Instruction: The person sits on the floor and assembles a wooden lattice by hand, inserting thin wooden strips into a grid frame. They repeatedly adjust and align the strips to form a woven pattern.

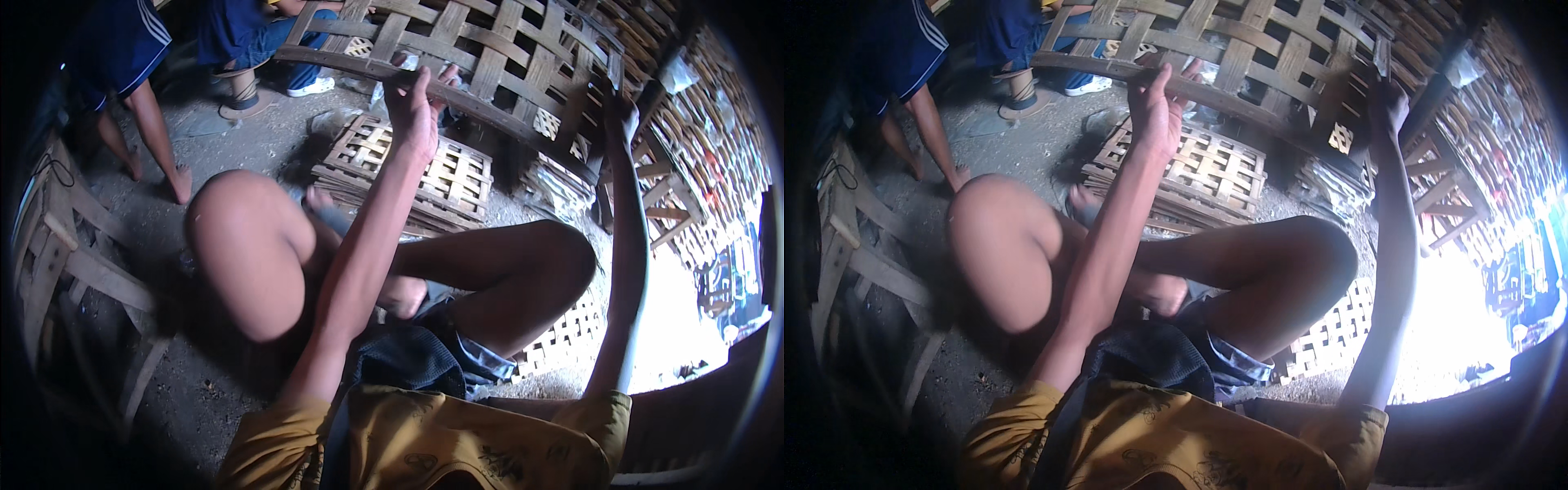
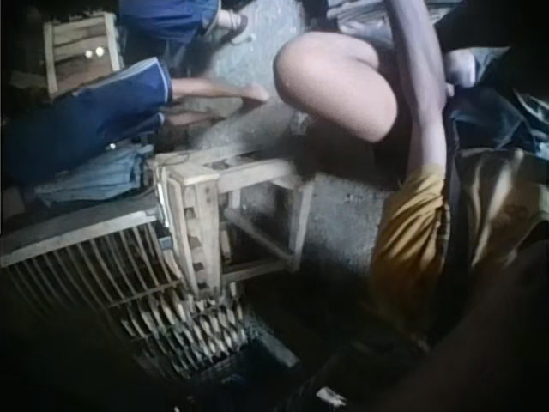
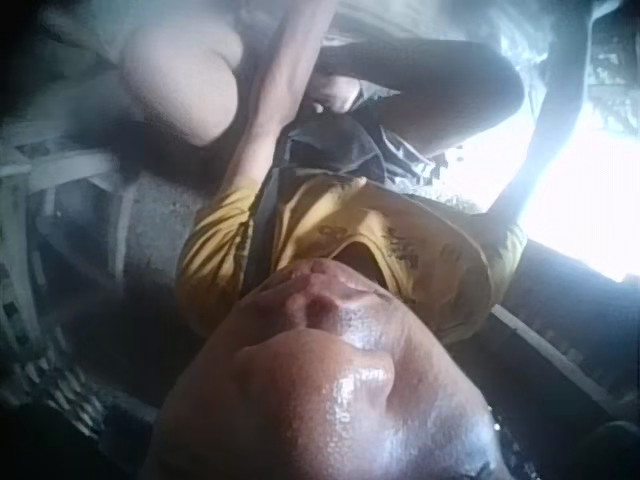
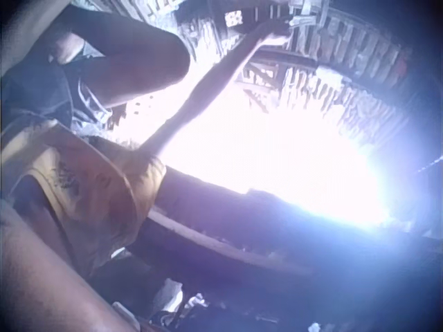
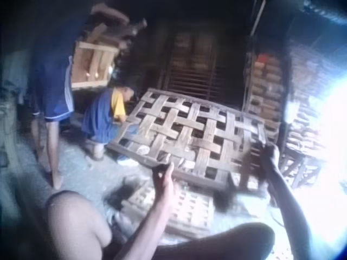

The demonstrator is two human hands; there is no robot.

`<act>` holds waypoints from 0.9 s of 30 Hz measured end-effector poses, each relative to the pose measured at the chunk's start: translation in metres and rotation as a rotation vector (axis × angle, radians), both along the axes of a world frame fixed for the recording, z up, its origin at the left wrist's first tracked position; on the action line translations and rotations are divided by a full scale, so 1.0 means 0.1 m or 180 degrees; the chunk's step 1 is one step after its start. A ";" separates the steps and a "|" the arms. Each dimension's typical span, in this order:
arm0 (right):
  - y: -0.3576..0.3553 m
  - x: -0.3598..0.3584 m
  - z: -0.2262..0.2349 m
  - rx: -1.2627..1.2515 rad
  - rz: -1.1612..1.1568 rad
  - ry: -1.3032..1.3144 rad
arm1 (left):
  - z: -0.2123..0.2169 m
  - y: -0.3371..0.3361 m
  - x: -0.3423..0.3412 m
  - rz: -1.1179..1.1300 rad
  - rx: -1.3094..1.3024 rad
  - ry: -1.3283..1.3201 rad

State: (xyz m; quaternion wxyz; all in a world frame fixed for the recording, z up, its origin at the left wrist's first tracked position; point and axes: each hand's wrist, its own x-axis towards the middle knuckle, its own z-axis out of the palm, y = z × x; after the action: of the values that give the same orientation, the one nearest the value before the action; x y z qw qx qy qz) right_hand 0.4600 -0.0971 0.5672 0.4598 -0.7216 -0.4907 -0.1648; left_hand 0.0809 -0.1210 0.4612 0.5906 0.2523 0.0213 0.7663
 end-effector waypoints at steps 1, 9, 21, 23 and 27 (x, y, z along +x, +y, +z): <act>0.16 -0.17 -0.10 0.0038 0.0047 -0.0214 | -0.01 0.00 -0.12 0.0258 -0.0200 0.0063; 0.90 -1.62 -1.18 0.1120 0.0992 0.0620 | -0.84 1.02 -1.11 0.0058 -0.0862 -0.0247; 0.10 -1.86 -3.34 -0.2142 -0.0017 -0.0534 | -2.74 1.25 -1.58 -0.0192 -0.2419 0.1105; 0.14 -2.10 -3.16 -0.2285 0.0395 -0.0751 | -2.88 1.53 -1.81 -0.0229 -0.2462 0.1323; -0.01 -2.46 -2.51 -0.2326 -0.0145 -0.0827 | -2.94 1.57 -1.42 -0.0436 -0.2476 0.1892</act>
State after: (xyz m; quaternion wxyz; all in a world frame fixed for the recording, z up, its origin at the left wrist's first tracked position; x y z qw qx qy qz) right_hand 0.2140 -0.0981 0.3163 0.1027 -0.8217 -0.5550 -0.0792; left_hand -0.0614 0.0360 0.1674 0.6584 0.2216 0.4566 0.5558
